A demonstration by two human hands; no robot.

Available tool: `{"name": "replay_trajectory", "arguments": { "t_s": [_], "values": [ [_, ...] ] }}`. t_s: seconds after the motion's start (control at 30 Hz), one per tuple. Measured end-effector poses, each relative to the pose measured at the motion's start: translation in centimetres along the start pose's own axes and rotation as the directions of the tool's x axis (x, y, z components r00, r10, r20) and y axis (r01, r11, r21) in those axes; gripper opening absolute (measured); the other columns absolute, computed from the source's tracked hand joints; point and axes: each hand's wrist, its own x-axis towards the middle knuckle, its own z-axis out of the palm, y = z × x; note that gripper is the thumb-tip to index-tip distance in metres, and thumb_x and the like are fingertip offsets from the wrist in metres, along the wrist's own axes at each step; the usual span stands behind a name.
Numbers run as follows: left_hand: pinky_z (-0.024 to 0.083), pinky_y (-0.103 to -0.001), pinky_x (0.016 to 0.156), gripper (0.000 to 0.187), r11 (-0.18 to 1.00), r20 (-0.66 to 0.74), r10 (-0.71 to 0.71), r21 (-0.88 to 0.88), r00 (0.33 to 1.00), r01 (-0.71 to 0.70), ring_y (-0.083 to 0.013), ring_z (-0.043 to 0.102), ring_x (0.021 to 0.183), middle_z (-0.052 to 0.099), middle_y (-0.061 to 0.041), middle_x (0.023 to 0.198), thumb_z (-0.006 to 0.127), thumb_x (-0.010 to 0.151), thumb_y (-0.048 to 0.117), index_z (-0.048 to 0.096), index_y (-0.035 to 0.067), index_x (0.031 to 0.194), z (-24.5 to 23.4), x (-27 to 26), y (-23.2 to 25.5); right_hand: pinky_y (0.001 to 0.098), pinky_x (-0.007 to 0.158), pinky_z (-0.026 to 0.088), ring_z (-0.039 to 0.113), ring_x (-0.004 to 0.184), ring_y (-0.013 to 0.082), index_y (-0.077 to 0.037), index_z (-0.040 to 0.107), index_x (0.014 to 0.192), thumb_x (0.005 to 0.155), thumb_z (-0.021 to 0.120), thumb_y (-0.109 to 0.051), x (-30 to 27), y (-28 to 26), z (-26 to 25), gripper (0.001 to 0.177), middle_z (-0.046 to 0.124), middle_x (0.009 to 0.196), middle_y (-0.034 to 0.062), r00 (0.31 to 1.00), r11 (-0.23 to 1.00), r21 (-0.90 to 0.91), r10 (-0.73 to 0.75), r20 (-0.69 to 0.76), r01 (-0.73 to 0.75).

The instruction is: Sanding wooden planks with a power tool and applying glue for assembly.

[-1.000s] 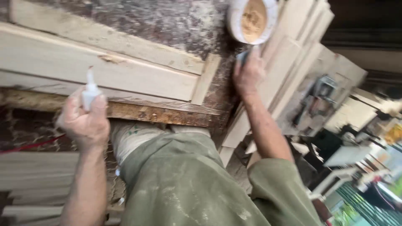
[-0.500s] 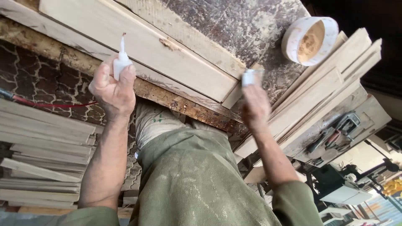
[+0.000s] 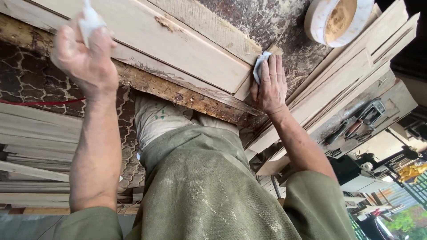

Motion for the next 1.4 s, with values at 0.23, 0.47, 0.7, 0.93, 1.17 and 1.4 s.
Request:
{"name": "replay_trajectory", "arguments": {
  "t_s": [0.23,0.47,0.7,0.93,1.17,1.4],
  "values": [
    [0.063,-0.038,0.071,0.019,0.978,-0.095,-0.102,-0.192,0.990,0.082,-0.0244,0.062,0.078,0.063,-0.014,0.095,0.069,0.111,0.008,0.052,0.005,0.103,-0.9,4.6,-2.6,0.0566,0.128,0.033,0.031,0.153,0.0441,0.001,0.043,0.153,0.099,0.056,-0.031,3.7,-4.3,-0.2,0.064,0.032,0.161,0.0262,0.952,0.945,0.215,0.278,-0.129,-0.247],
    [0.048,-0.036,0.054,0.015,0.982,-0.076,0.175,0.082,0.982,-0.168,-0.0211,0.052,0.064,0.066,-0.012,0.090,0.065,0.111,0.008,0.064,0.005,0.125,-0.6,4.3,-6.8,0.0568,0.133,0.031,0.026,0.157,0.0450,-0.005,0.035,0.160,0.108,0.055,-0.030,4.8,-4.3,0.9,0.061,0.022,0.167,0.0250,0.925,0.927,0.180,0.354,-0.135,-0.329],
    [0.049,-0.035,0.057,0.016,0.994,-0.059,0.096,0.056,0.994,-0.093,-0.0212,0.053,0.064,0.061,-0.010,0.084,0.065,0.108,0.009,0.061,-0.004,0.114,-0.6,4.4,-5.7,0.0288,0.072,0.058,0.059,0.090,0.0198,-0.011,0.060,0.133,0.107,0.053,0.004,16.1,-13.1,-4.4,0.031,0.063,0.115,0.0126,0.914,0.770,0.639,0.253,-0.318,0.009],
    [0.045,-0.034,0.055,0.042,0.956,-0.058,0.238,0.192,0.970,-0.223,-0.0189,0.050,0.064,0.064,-0.008,0.094,0.063,0.111,0.010,0.046,0.022,0.147,-1.2,4.1,-8.1,0.0471,0.133,0.010,0.025,0.157,0.0268,-0.007,0.041,0.158,0.114,0.061,-0.031,19.8,-17.0,2.1,0.055,0.030,0.166,0.0135,0.970,0.938,0.280,-0.232,0.067,0.205],
    [0.053,-0.035,0.065,0.063,0.924,-0.098,0.321,0.249,0.942,-0.290,-0.0202,0.060,0.075,0.069,-0.008,0.114,0.062,0.109,0.015,0.035,0.040,0.159,-0.9,4.4,-8.1,0.0499,0.132,0.011,0.030,0.154,0.0273,-0.006,0.051,0.154,0.114,0.052,-0.024,24.4,-19.4,0.8,0.044,0.038,0.162,0.0142,0.948,0.909,0.328,-0.303,0.096,0.257],
    [0.043,-0.034,0.048,0.029,1.000,-0.075,0.011,-0.010,0.997,-0.012,-0.0185,0.045,0.055,0.049,-0.004,0.071,0.064,0.109,0.020,0.053,0.002,0.090,-1.7,4.7,-6.5,0.0441,0.134,0.013,0.030,0.155,0.0256,-0.009,0.048,0.156,0.113,0.053,-0.021,21.0,-17.3,1.6,0.045,0.035,0.164,0.0108,0.956,0.916,0.302,-0.291,0.044,0.265]
  ]
}}
